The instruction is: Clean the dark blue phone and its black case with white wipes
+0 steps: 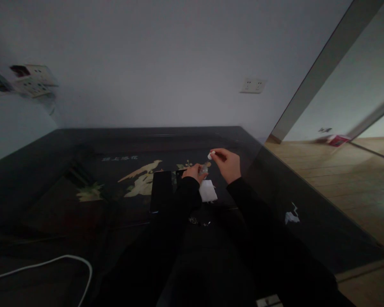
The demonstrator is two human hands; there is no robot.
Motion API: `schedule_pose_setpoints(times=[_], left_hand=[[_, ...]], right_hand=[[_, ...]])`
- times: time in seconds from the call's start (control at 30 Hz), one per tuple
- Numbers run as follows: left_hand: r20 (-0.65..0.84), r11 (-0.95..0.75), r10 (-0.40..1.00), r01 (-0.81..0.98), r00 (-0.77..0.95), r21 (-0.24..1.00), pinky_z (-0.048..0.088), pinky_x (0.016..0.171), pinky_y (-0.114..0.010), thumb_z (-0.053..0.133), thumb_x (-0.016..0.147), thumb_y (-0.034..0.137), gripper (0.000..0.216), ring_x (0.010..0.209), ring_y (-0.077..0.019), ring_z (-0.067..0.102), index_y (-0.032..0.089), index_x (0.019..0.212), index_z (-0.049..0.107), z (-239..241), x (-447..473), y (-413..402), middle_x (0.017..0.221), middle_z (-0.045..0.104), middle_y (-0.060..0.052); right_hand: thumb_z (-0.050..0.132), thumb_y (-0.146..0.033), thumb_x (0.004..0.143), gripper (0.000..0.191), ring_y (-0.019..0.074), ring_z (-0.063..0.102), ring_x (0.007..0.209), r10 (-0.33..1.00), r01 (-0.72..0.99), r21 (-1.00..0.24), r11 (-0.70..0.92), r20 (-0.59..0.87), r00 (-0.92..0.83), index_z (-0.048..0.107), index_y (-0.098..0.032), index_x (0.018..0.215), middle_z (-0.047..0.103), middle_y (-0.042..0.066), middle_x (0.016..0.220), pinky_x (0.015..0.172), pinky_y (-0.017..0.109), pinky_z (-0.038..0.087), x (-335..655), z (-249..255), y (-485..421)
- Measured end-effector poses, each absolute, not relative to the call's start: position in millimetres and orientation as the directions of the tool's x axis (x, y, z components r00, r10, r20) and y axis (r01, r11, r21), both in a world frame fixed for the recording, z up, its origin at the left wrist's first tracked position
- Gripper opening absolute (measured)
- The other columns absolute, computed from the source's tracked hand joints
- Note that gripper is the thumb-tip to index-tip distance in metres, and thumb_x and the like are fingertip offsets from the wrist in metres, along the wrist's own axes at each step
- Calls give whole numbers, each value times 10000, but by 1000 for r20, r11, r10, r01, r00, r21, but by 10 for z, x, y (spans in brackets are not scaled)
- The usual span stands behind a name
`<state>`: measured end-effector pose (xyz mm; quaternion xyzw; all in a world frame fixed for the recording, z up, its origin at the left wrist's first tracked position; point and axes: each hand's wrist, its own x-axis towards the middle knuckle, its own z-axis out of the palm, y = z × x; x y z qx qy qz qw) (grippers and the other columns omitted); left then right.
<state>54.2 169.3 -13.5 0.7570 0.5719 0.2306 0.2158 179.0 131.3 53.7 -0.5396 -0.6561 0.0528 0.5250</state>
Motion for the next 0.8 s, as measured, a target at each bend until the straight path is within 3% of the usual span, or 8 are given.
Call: schedule_pose_setpoints(times=[0.13,0.33,0.5,0.67,0.8], left_hand=[[81,-236,969,773,234,589,437,797,-247,632,707,364,296,913,-156,618,236,966,567,-122,544,1695,970,675,-3],[46,-206,974,783,222,587,445,803,-263,637,705,382,312,930,-170,614,242,974,564,-77,540,1684,983,668,-21],[27,-187,977,789,212,585,448,800,-266,641,702,382,333,927,-175,615,242,995,565,-59,549,1678,982,668,-27],[36,-193,976,789,213,584,446,805,-273,626,714,384,359,942,-177,611,244,1037,553,-67,552,1673,1009,660,-30],[43,-198,976,787,213,584,444,808,-270,621,719,386,346,943,-176,610,237,1024,555,-77,550,1670,1000,660,-34]], right_hand=[[540,-242,786,181,155,655,710,831,719,-605,344,552,67,671,-164,883,703,43,797,673,255,501,1761,380,1385],[541,-176,785,251,157,643,815,921,846,-468,254,385,-64,650,-228,1004,702,21,885,759,268,464,1749,304,1440],[567,-282,793,125,206,631,812,953,936,-324,139,301,-37,670,-217,820,688,69,814,724,296,435,1695,412,1481],[514,-512,800,354,244,627,783,959,969,-245,33,282,38,652,-193,733,664,121,754,679,323,422,1681,384,1467],[510,-498,809,319,209,622,790,957,967,-251,52,289,23,631,-232,936,672,69,828,652,286,420,1735,388,1395]])
